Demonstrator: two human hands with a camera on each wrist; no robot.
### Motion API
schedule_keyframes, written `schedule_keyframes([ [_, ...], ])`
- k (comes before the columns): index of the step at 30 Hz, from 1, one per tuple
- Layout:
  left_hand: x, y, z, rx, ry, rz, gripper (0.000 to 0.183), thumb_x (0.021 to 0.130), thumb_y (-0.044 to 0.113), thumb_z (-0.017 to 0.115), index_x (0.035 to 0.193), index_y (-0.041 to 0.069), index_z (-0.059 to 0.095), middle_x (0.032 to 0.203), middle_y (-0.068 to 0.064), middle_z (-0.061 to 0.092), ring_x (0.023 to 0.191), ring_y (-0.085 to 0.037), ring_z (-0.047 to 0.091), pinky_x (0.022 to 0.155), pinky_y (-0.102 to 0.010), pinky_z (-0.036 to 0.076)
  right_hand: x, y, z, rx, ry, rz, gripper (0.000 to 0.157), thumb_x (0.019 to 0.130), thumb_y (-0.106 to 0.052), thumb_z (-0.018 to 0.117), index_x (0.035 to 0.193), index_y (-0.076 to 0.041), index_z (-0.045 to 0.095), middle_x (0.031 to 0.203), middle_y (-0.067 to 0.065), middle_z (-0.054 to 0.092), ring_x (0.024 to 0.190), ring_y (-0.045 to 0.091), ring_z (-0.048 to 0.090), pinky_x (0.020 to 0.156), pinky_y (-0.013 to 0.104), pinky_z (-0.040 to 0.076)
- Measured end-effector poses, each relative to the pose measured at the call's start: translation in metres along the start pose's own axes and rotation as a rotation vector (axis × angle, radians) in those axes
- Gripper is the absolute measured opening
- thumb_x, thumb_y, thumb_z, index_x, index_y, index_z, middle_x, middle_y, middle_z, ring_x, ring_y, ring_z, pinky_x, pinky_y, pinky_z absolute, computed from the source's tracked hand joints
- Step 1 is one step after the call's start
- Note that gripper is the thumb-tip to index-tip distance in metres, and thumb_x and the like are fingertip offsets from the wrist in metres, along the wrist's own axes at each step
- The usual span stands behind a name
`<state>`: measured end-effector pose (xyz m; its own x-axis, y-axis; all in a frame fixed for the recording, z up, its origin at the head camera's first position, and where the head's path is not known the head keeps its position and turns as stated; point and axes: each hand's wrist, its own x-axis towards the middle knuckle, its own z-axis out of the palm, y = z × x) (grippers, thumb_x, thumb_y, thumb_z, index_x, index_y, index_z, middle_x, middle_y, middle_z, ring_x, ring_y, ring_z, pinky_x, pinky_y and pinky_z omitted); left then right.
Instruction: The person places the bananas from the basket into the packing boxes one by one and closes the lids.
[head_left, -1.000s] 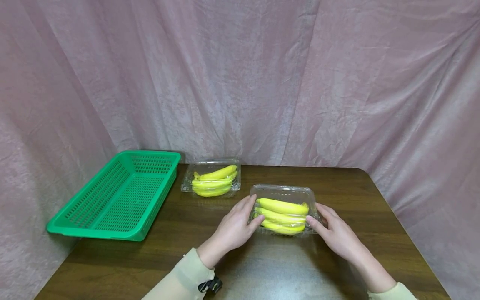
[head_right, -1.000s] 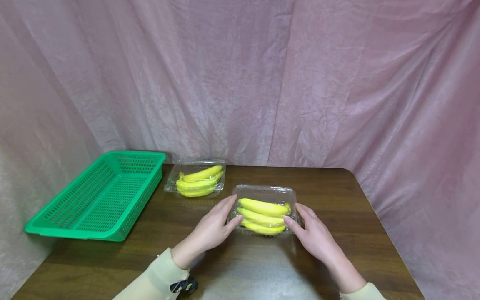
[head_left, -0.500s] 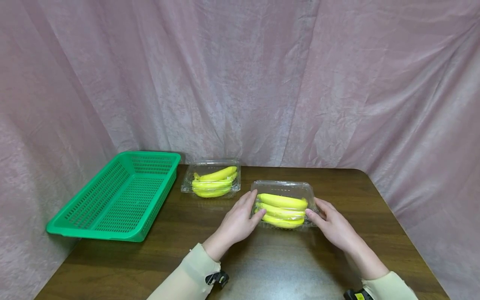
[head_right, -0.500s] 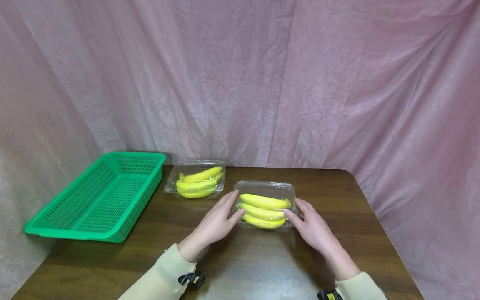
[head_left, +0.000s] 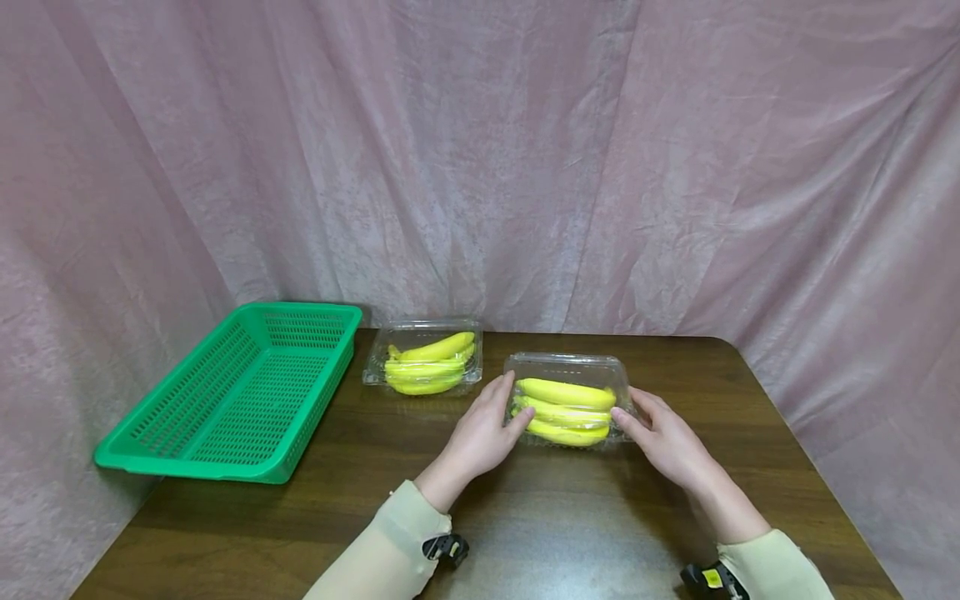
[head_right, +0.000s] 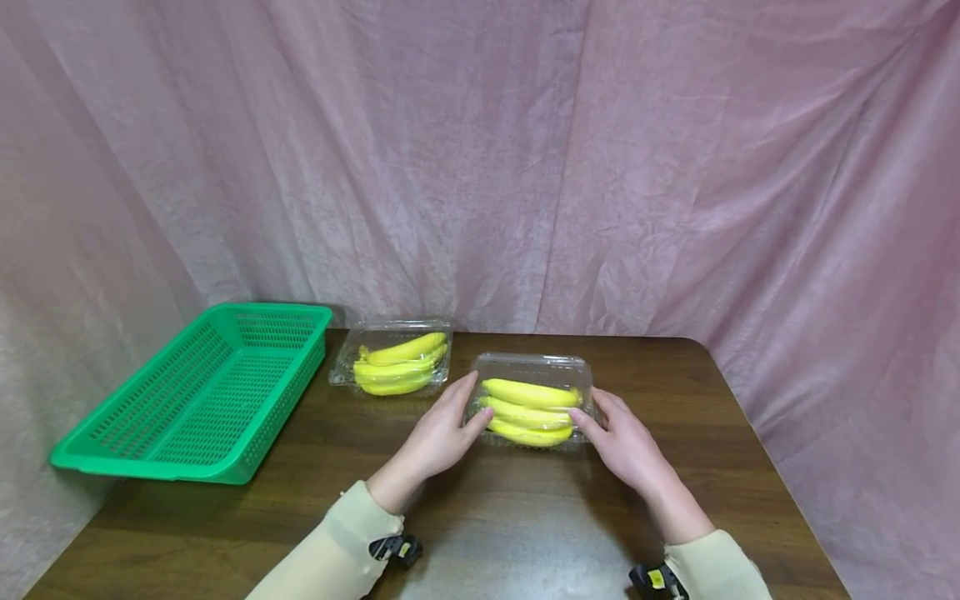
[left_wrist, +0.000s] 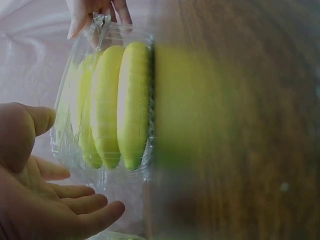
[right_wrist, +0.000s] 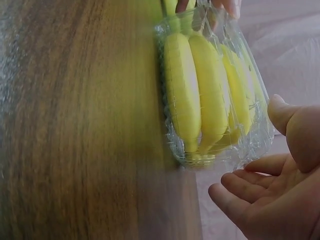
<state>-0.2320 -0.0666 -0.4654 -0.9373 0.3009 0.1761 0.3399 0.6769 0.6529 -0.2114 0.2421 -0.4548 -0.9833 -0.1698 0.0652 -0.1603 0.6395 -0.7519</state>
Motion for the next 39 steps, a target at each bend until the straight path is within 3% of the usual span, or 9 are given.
schedule_keyframes([
  [9,0.0,0.001,-0.001,-0.011,-0.004,-0.035,0.076,0.115,0.046,0.058,0.17,-0.002,0.035,0.173,-0.024,0.037,0.159,-0.041,0.038,0.127,-0.058,0.035,-0.002,0.0,0.001,-0.017,0.017,0.02,0.079,0.115,-0.052,0.056,0.168,0.005,0.039,0.168,0.031,0.041,0.145,0.053,0.052,0.118,0.067,0.043],
  [17,0.0,-0.002,-0.002,-0.052,0.034,-0.003,0.054,0.122,0.028,0.043,0.163,-0.006,0.047,0.165,-0.026,0.048,0.153,-0.042,0.048,0.124,-0.058,0.039,-0.015,-0.004,-0.007,-0.04,0.003,0.013,0.062,0.12,-0.037,0.05,0.165,0.005,0.043,0.167,0.032,0.042,0.152,0.055,0.042,0.117,0.071,0.039],
  [21,0.0,-0.003,-0.003,-0.076,0.047,-0.036,0.049,0.118,0.015,0.047,0.163,-0.004,0.048,0.163,-0.025,0.052,0.147,-0.04,0.054,0.121,-0.057,0.043,-0.015,-0.006,-0.009,-0.045,0.007,0.017,0.06,0.118,-0.033,0.054,0.164,0.005,0.045,0.165,0.032,0.045,0.149,0.053,0.048,0.115,0.069,0.043],
  [25,0.001,-0.004,-0.003,-0.081,0.058,-0.073,0.052,0.11,0.007,0.053,0.162,-0.001,0.051,0.156,-0.022,0.057,0.128,-0.033,0.064,0.11,-0.055,0.052,-0.014,-0.008,-0.006,-0.03,0.021,0.041,0.059,0.116,-0.029,0.057,0.164,0.005,0.046,0.162,0.031,0.049,0.144,0.049,0.054,0.113,0.065,0.046],
  [28,-0.001,-0.003,-0.004,-0.085,0.061,-0.09,0.054,0.107,0.006,0.055,0.161,0.001,0.053,0.147,-0.019,0.062,0.113,-0.027,0.065,0.1,-0.052,0.054,-0.013,-0.008,-0.005,-0.008,0.035,0.068,0.059,0.116,-0.028,0.057,0.164,0.003,0.046,0.16,0.031,0.052,0.142,0.047,0.056,0.111,0.062,0.047],
  [35,-0.004,-0.002,-0.005,-0.077,0.045,-0.112,0.059,0.103,0.007,0.06,0.161,0.002,0.052,0.131,-0.016,0.065,0.101,-0.023,0.061,0.09,-0.048,0.054,-0.011,-0.007,0.001,0.054,0.066,0.108,0.055,0.113,-0.022,0.056,0.163,0.0,0.049,0.151,0.028,0.063,0.14,0.042,0.061,0.111,0.058,0.047],
  [39,-0.005,-0.002,-0.005,-0.07,0.031,-0.115,0.062,0.102,0.009,0.061,0.162,0.0,0.049,0.129,-0.016,0.066,0.1,-0.023,0.061,0.091,-0.048,0.054,-0.012,-0.006,0.003,0.082,0.072,0.129,0.057,0.111,-0.019,0.056,0.163,0.001,0.046,0.154,0.03,0.059,0.14,0.043,0.061,0.112,0.057,0.047],
])
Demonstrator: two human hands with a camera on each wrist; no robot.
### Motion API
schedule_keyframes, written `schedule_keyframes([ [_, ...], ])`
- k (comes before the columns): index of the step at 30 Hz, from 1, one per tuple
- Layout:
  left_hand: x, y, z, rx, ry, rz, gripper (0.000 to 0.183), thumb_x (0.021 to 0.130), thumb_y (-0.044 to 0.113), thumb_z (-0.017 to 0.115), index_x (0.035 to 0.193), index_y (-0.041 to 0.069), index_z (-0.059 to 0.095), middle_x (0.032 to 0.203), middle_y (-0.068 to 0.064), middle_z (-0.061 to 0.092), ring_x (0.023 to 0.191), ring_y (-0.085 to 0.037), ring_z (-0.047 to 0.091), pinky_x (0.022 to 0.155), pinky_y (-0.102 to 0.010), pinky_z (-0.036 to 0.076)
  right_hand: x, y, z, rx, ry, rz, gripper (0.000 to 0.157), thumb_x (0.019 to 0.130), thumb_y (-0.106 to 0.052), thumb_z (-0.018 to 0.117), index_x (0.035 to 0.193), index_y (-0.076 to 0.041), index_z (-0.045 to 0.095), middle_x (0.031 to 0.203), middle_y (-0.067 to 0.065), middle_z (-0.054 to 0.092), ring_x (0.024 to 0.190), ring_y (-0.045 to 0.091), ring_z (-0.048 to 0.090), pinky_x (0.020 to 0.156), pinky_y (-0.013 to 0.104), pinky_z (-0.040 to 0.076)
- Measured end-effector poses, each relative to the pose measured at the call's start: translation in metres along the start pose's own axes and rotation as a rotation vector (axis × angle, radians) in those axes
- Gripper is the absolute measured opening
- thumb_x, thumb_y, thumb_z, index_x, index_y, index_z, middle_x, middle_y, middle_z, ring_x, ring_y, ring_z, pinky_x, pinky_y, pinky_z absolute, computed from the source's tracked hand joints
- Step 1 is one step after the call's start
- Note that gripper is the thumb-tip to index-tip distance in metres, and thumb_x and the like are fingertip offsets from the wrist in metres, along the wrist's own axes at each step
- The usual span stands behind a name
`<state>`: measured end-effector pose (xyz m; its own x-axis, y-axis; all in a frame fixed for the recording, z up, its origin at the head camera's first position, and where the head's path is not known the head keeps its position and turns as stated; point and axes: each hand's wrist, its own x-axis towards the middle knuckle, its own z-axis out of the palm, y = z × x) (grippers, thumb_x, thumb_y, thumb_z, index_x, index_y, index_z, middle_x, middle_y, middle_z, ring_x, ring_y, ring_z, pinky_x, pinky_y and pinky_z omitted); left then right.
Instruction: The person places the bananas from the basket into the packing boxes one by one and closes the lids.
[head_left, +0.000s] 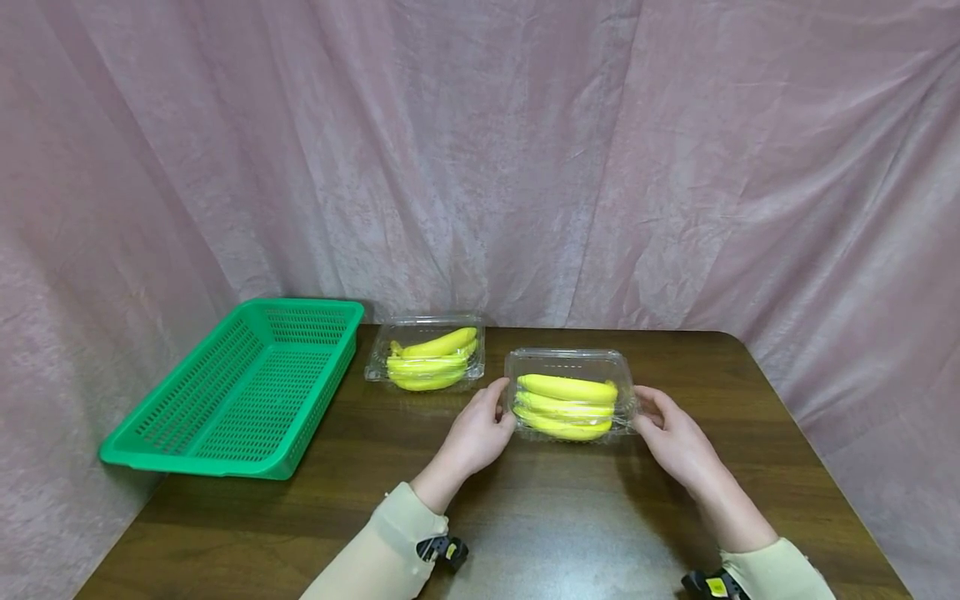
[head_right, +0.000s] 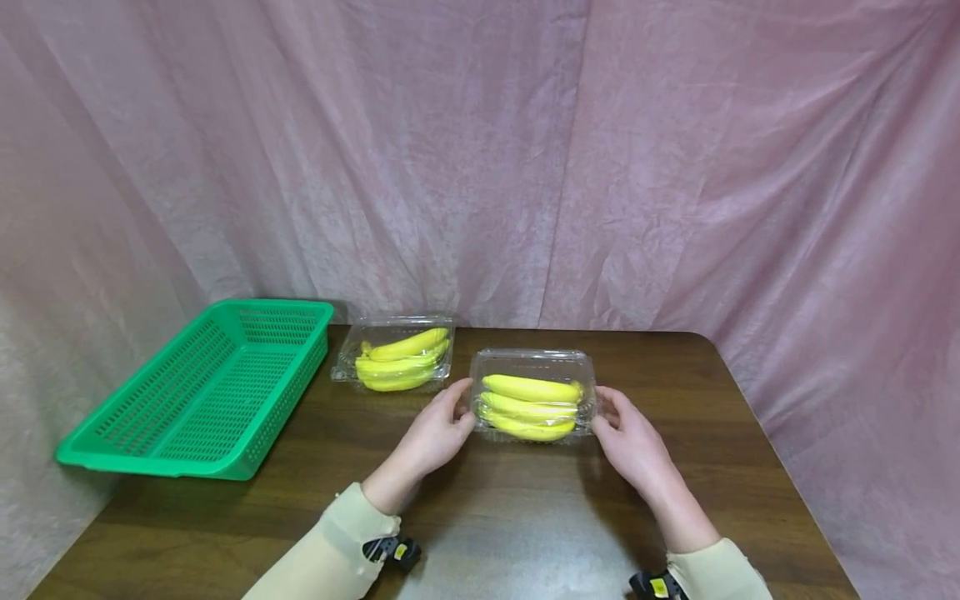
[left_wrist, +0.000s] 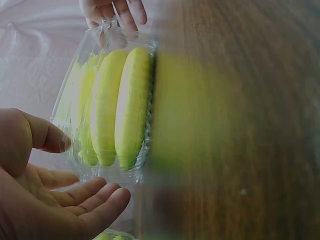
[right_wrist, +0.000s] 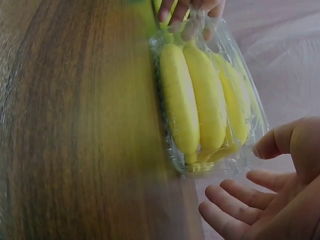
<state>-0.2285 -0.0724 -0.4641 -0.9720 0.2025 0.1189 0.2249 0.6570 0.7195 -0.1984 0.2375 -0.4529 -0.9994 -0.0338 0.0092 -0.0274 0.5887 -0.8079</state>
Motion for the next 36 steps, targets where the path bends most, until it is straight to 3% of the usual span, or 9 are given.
schedule_keyframes([
  [4,-0.0002,-0.0002,0.0,-0.023,-0.017,-0.022,0.064,0.103,0.012,0.06,0.163,-0.003,0.046,0.137,-0.018,0.065,0.109,-0.026,0.067,0.098,-0.052,0.056,0.0003,0.0013,-0.0006,0.012,-0.007,0.072,0.058,0.11,-0.024,0.057,0.16,0.004,0.045,0.156,0.032,0.055,0.141,0.048,0.058,0.111,0.058,0.047],
  [8,-0.0004,-0.0011,0.0005,-0.042,-0.028,-0.048,0.062,0.104,0.015,0.059,0.161,-0.005,0.047,0.139,-0.019,0.065,0.119,-0.031,0.07,0.103,-0.054,0.055,0.0007,0.0033,-0.0019,-0.025,-0.018,0.138,0.054,0.11,-0.031,0.056,0.151,0.004,0.054,0.152,0.032,0.059,0.14,0.048,0.057,0.109,0.058,0.048],
  [12,-0.0002,-0.0023,0.001,-0.013,-0.014,-0.047,0.057,0.103,0.016,0.059,0.155,-0.005,0.054,0.134,-0.017,0.068,0.121,-0.031,0.069,0.105,-0.053,0.054,0.0015,0.0051,-0.0031,-0.069,-0.035,0.133,0.05,0.111,-0.034,0.054,0.142,0.004,0.064,0.148,0.029,0.062,0.136,0.044,0.058,0.107,0.056,0.048],
  [17,-0.0006,-0.0029,0.0009,0.019,-0.011,-0.059,0.049,0.104,0.018,0.059,0.148,-0.003,0.06,0.123,-0.012,0.069,0.112,-0.027,0.067,0.101,-0.051,0.055,0.0021,0.007,-0.0044,-0.088,-0.05,0.126,0.038,0.11,-0.033,0.055,0.122,-0.004,0.075,0.135,0.019,0.07,0.12,0.033,0.061,0.096,0.045,0.047],
  [22,-0.002,-0.0023,0.0004,0.046,-0.02,-0.075,0.041,0.102,0.019,0.057,0.136,-0.003,0.065,0.115,-0.009,0.068,0.102,-0.025,0.065,0.096,-0.049,0.055,0.0026,0.0077,-0.0038,-0.082,-0.058,0.146,0.032,0.108,-0.032,0.057,0.109,-0.007,0.076,0.12,0.012,0.071,0.108,0.028,0.059,0.089,0.04,0.045],
  [29,-0.0037,-0.0014,-0.0018,0.077,-0.047,-0.08,0.02,0.105,0.021,0.055,0.109,0.006,0.067,0.093,-0.002,0.063,0.084,-0.022,0.058,0.082,-0.043,0.051,0.0014,0.0074,-0.0015,-0.058,-0.06,0.153,0.026,0.105,-0.028,0.058,0.104,-0.006,0.072,0.11,0.01,0.067,0.103,0.028,0.055,0.085,0.039,0.042],
  [36,-0.0046,-0.0025,-0.0025,0.098,-0.051,-0.078,0.023,0.106,0.025,0.054,0.088,0.014,0.062,0.078,0.0,0.057,0.072,-0.019,0.054,0.072,-0.038,0.047,0.0016,0.0073,-0.0007,-0.058,-0.071,0.154,0.025,0.106,-0.027,0.056,0.104,-0.005,0.07,0.107,0.01,0.065,0.102,0.028,0.054,0.085,0.039,0.042],
])
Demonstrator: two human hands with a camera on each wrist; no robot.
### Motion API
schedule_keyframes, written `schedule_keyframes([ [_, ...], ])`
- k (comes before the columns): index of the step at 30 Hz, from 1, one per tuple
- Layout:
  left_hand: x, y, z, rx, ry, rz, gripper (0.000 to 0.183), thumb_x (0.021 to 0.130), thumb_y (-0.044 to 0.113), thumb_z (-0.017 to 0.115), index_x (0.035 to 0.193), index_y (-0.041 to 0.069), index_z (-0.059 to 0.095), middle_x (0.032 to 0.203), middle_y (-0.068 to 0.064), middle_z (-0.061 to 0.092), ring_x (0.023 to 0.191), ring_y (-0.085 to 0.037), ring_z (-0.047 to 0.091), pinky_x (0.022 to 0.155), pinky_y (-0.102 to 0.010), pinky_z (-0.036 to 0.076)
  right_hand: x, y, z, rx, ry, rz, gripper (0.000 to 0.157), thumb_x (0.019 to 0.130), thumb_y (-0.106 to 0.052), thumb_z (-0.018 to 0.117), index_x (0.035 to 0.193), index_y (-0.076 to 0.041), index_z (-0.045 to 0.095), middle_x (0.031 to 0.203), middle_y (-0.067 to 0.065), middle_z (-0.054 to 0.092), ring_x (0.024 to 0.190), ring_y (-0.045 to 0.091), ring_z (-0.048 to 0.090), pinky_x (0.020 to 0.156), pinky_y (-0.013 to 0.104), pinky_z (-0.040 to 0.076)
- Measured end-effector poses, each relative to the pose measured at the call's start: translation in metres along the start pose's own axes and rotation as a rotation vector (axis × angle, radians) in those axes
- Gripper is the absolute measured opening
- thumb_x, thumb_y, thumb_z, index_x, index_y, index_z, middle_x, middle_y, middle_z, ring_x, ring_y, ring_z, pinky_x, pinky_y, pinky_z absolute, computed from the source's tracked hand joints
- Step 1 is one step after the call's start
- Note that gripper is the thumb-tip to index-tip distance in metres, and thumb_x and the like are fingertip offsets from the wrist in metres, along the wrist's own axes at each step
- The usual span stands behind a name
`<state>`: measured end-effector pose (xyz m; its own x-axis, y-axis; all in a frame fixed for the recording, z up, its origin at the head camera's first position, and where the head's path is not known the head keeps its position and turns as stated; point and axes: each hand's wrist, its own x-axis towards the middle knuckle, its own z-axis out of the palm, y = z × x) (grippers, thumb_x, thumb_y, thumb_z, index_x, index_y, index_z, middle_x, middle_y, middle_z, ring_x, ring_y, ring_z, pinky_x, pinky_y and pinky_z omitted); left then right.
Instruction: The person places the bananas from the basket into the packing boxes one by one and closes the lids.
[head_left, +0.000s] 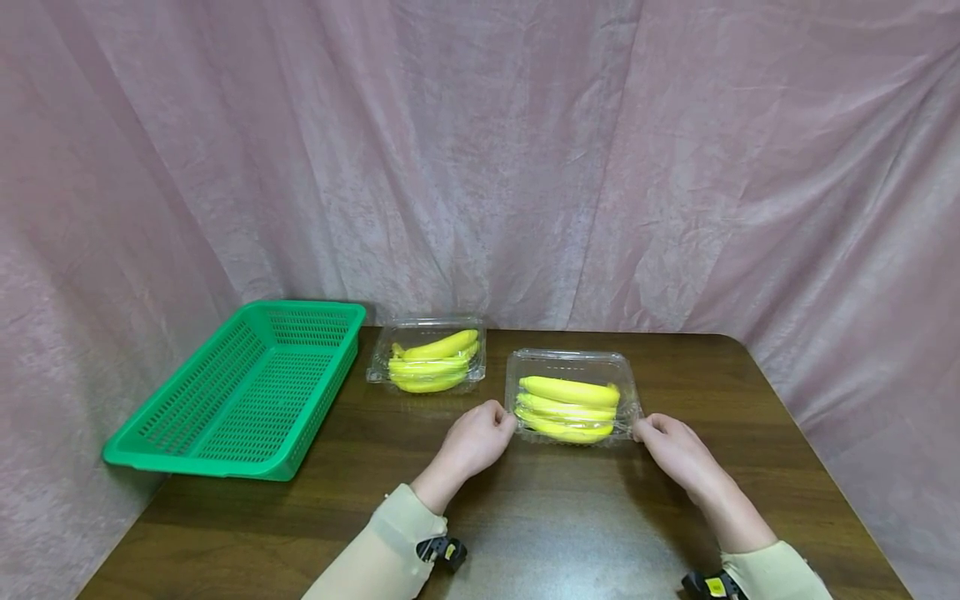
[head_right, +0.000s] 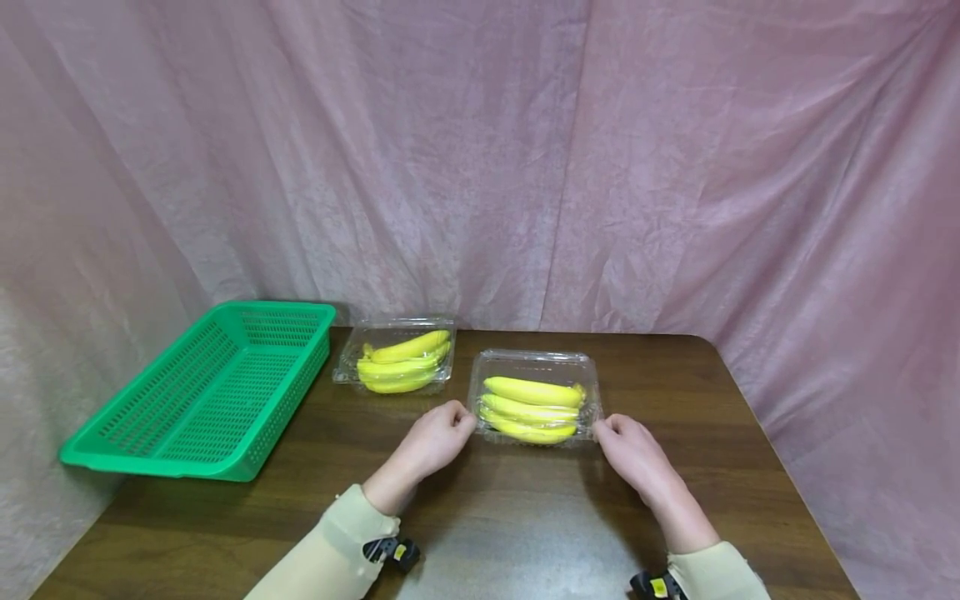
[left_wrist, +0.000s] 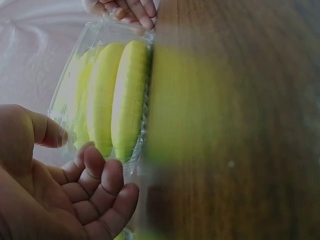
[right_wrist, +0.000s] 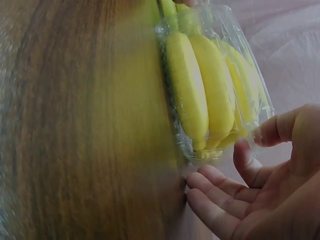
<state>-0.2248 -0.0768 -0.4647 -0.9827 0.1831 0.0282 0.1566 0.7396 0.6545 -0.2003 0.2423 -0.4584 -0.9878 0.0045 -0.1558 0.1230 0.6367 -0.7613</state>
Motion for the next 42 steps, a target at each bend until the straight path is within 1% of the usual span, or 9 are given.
schedule_keyframes([
  [5,0.0003,-0.0003,0.0001,0.017,0.005,0.005,0.028,0.105,0.025,0.053,0.078,0.017,0.053,0.071,0.001,0.048,0.065,-0.017,0.046,0.063,-0.034,0.04,-0.0004,-0.0003,-0.0011,-0.021,-0.013,-0.004,0.025,0.107,-0.026,0.055,0.102,-0.005,0.069,0.104,0.011,0.064,0.1,0.028,0.054,0.082,0.039,0.041],
  [10,0.0007,0.0002,-0.0005,0.001,-0.006,0.002,0.031,0.107,0.025,0.053,0.077,0.017,0.052,0.071,0.001,0.046,0.064,-0.017,0.044,0.063,-0.034,0.038,-0.0014,-0.0012,-0.0026,-0.048,-0.014,-0.015,0.024,0.104,-0.025,0.057,0.097,-0.007,0.07,0.101,0.009,0.064,0.096,0.027,0.053,0.081,0.038,0.041],
  [15,0.0007,-0.0009,0.0002,-0.026,-0.02,-0.006,0.03,0.108,0.023,0.053,0.079,0.015,0.052,0.072,-0.001,0.046,0.064,-0.018,0.044,0.063,-0.035,0.037,-0.0026,-0.0012,-0.004,-0.047,-0.027,-0.017,0.024,0.103,-0.025,0.056,0.092,-0.008,0.069,0.099,0.005,0.065,0.092,0.023,0.053,0.08,0.038,0.041],
  [22,0.0023,-0.0033,0.0016,-0.066,-0.026,-0.008,0.029,0.108,0.023,0.053,0.08,0.015,0.051,0.073,-0.001,0.045,0.065,-0.018,0.043,0.063,-0.034,0.036,-0.0013,-0.0001,-0.003,-0.033,-0.023,-0.033,0.025,0.105,-0.023,0.055,0.098,-0.007,0.072,0.106,0.004,0.071,0.101,0.023,0.058,0.086,0.038,0.044],
  [27,0.0024,-0.0029,0.0005,-0.082,-0.028,0.0,0.028,0.107,0.022,0.053,0.081,0.014,0.051,0.074,-0.001,0.045,0.066,-0.018,0.044,0.065,-0.034,0.037,0.0003,-0.0001,-0.0026,-0.027,-0.014,-0.043,0.024,0.105,-0.021,0.055,0.1,-0.006,0.073,0.106,0.006,0.072,0.1,0.023,0.058,0.086,0.038,0.045],
  [33,0.0018,-0.0031,0.0002,-0.087,-0.035,0.005,0.029,0.108,0.021,0.053,0.08,0.014,0.05,0.074,-0.001,0.045,0.066,-0.018,0.043,0.065,-0.034,0.037,0.0004,-0.0005,-0.0016,-0.012,-0.012,-0.037,0.024,0.105,-0.02,0.055,0.1,-0.005,0.073,0.107,0.007,0.073,0.101,0.023,0.059,0.087,0.039,0.045],
  [42,0.0023,-0.0037,0.001,-0.068,-0.02,0.025,0.03,0.107,0.021,0.055,0.078,0.015,0.05,0.071,0.001,0.044,0.063,-0.016,0.042,0.061,-0.032,0.036,-0.0009,-0.0003,-0.0015,-0.005,-0.015,-0.053,0.022,0.106,-0.018,0.058,0.1,-0.004,0.074,0.108,0.007,0.074,0.101,0.021,0.06,0.087,0.038,0.046],
])
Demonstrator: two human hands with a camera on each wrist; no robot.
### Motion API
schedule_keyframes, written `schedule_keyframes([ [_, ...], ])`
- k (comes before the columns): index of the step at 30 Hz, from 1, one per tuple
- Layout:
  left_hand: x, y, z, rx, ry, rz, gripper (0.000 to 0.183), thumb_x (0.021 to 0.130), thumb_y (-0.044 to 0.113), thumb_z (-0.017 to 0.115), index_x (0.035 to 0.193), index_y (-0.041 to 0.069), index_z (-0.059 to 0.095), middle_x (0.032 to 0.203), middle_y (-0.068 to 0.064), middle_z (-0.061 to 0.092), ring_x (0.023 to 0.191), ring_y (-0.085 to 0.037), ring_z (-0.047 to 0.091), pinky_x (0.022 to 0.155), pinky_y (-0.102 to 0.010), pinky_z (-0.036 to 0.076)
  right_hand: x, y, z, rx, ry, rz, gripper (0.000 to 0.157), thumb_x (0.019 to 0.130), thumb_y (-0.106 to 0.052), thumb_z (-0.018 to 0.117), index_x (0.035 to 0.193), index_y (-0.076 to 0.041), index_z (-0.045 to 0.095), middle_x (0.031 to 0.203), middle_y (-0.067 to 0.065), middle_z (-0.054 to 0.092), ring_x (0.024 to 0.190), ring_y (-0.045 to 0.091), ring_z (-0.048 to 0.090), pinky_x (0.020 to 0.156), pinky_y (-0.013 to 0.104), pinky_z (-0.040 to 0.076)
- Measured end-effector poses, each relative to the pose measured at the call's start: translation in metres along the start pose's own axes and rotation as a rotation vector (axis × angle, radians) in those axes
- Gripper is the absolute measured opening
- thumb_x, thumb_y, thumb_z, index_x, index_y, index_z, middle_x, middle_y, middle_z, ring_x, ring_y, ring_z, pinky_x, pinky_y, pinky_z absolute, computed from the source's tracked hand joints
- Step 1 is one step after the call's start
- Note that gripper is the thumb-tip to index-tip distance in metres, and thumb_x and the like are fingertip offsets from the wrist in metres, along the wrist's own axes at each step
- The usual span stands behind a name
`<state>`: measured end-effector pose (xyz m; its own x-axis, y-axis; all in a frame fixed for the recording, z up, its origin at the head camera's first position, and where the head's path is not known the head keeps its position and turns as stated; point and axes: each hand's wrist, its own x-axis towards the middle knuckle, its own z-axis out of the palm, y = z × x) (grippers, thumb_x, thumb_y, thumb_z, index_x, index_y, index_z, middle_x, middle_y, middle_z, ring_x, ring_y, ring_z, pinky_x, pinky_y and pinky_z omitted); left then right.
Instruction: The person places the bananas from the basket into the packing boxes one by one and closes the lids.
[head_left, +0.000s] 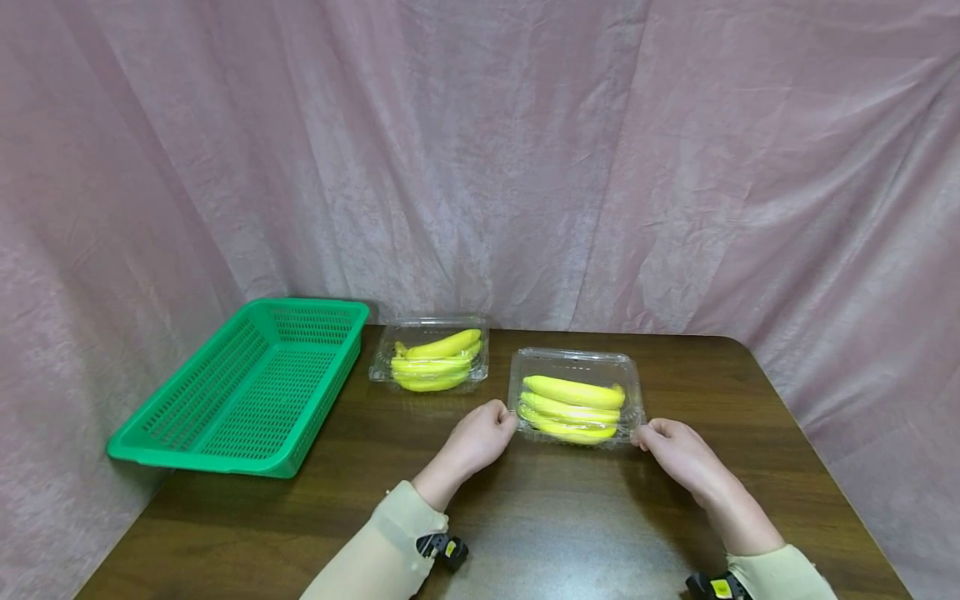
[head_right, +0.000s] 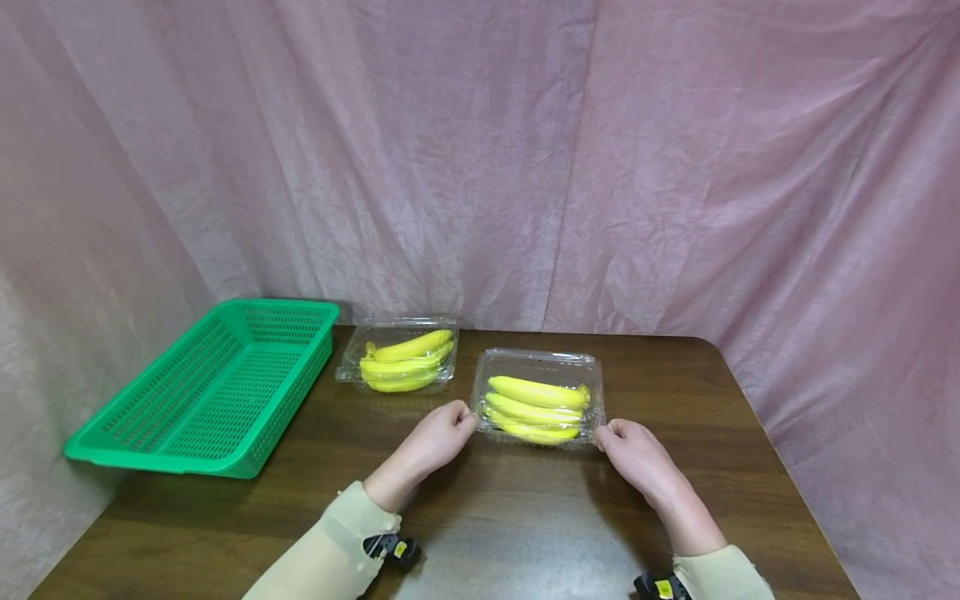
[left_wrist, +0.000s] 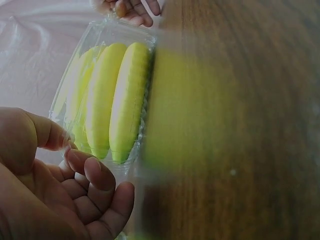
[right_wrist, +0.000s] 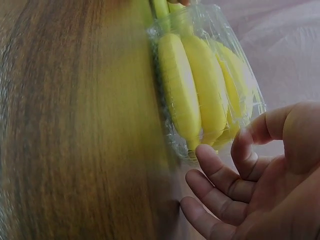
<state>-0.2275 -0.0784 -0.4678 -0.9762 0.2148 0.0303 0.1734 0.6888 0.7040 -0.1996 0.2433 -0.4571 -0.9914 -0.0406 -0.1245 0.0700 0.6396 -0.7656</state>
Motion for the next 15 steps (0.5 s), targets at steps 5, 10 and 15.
schedule_keyframes([
  [5,0.0014,-0.0003,0.0001,-0.011,-0.002,-0.003,0.031,0.107,0.021,0.054,0.077,0.015,0.049,0.07,0.001,0.043,0.062,-0.017,0.041,0.06,-0.033,0.036,0.0007,0.0004,-0.0004,-0.001,-0.006,0.006,0.023,0.106,-0.019,0.058,0.102,-0.004,0.074,0.109,0.007,0.074,0.103,0.022,0.06,0.088,0.039,0.047],
  [10,0.0025,-0.0024,0.0013,-0.012,0.001,-0.009,0.031,0.107,0.023,0.053,0.077,0.016,0.048,0.071,0.002,0.042,0.062,-0.016,0.04,0.061,-0.032,0.035,0.0021,0.0014,0.0005,-0.004,-0.004,0.013,0.025,0.106,-0.02,0.056,0.104,-0.004,0.075,0.11,0.008,0.074,0.104,0.024,0.061,0.089,0.039,0.047],
  [15,0.0022,-0.0024,0.0005,0.011,0.015,-0.005,0.033,0.108,0.023,0.054,0.076,0.016,0.048,0.07,0.002,0.043,0.061,-0.016,0.04,0.06,-0.032,0.035,0.003,0.0019,0.0012,-0.003,0.004,0.012,0.024,0.106,-0.021,0.056,0.101,-0.005,0.073,0.106,0.007,0.071,0.1,0.022,0.058,0.086,0.038,0.046],
])
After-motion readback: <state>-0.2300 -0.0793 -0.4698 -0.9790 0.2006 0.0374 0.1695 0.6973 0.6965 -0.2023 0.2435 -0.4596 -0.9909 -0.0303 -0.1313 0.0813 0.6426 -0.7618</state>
